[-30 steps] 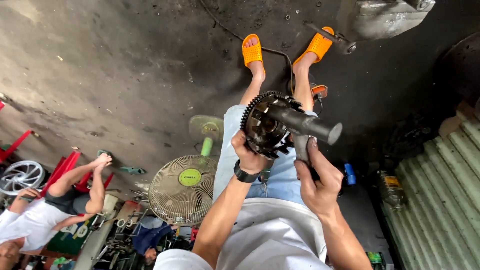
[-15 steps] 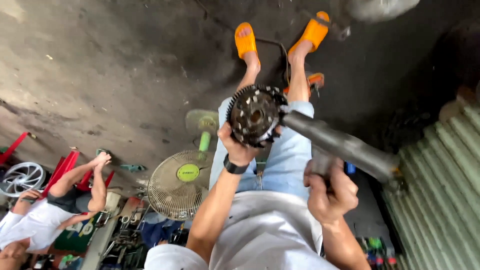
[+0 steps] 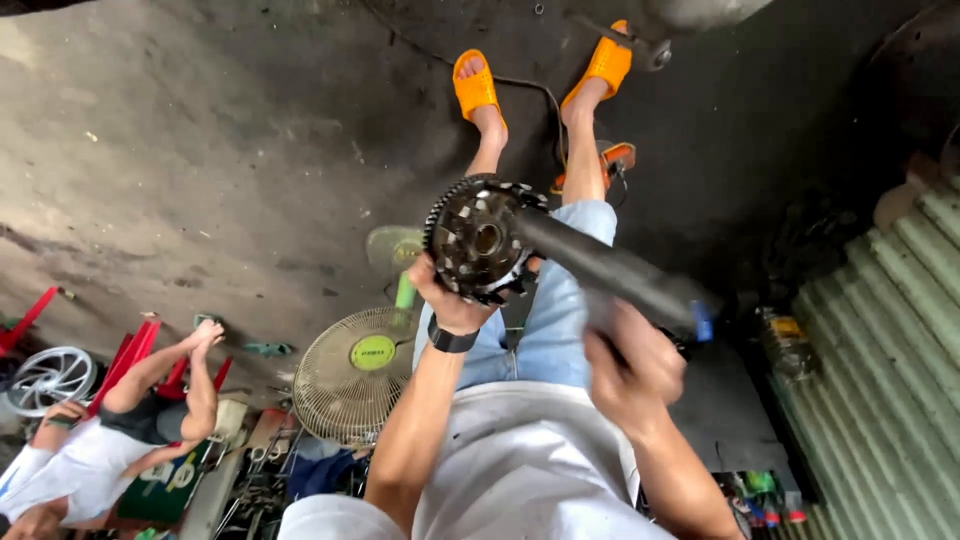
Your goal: Hammering a motorcycle clutch assembly to seat or remove components during repair
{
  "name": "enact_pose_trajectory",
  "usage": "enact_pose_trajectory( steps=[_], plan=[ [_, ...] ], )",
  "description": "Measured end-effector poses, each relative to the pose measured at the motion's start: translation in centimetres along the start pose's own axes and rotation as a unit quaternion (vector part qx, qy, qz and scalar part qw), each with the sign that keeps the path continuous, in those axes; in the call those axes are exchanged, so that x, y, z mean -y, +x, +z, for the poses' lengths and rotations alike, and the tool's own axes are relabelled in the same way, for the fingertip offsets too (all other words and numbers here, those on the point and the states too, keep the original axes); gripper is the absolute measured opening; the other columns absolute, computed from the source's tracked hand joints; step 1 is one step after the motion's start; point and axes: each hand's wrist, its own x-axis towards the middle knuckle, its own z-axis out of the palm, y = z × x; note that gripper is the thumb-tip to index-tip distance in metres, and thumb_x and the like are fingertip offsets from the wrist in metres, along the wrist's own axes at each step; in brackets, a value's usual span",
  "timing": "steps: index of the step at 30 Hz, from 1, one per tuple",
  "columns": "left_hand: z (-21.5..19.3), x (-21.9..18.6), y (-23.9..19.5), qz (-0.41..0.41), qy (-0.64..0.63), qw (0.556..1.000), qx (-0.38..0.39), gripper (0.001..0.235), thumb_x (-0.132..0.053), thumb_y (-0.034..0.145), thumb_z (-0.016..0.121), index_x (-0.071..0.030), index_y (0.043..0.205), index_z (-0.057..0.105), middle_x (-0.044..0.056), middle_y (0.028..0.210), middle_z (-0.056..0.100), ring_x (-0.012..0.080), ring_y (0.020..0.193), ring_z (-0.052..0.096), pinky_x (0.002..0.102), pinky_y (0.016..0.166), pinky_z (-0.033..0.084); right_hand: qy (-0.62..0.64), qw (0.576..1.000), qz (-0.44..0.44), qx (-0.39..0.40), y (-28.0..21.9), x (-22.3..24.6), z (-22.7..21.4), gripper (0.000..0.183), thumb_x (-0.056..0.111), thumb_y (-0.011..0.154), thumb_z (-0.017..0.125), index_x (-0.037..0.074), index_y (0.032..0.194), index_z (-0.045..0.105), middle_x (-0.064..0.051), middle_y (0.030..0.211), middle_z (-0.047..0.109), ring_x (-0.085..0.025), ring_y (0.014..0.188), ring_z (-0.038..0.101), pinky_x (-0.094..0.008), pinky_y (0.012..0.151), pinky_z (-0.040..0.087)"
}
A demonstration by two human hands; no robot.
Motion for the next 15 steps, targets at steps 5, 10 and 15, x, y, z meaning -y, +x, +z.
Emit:
enact_pose_trajectory(
  steps=[5,10,15],
  plan=[
    [-2.9,-0.1,-1.0,0.006,0.045,0.998,-0.033,0.072,-0.056,0.077,0.048,-0.006,0.129,0.045,0.019,0.124,0.05,0.0288,0.102,0.054,0.041,0.085,0.048,0.028,0.997,0.027,0.062,-0.5,-1.0,0.9,0.008,-0.001,0.073,0.067,0.0,0.081,0.064,-0.009,0.05,0.046,-0.026,0.033,0.042,-0.025,0.03,0.032],
    [2.6,0.3,-1.0,0.034,0.071,0.996,-0.032,0.068,-0.049,0.079,0.049,-0.002,0.129,0.042,0.021,0.12,0.051,0.0311,0.098,0.054,0.045,0.084,0.047,0.318,0.94,0.114,0.048,-0.1,-4.2,-2.8,0.015,0.01,0.074,0.066,0.002,0.065,0.056,-0.013,0.054,0.056,-0.02,0.046,0.056,-0.024,0.04,0.042],
    [6.6,-0.2,0.7,0.036,0.352,0.922,0.156,0.101,-0.061,0.053,0.077,-0.002,0.126,0.042,0.026,0.107,0.055,0.0306,0.091,0.061,0.039,0.067,0.056,0.427,0.869,0.251,0.012,4.5,-4.3,-3.9,0.027,0.0,0.083,0.052,0.009,0.108,0.055,-0.028,0.122,0.053,-0.043,0.097,0.062,-0.035,0.062,0.06]
  ],
)
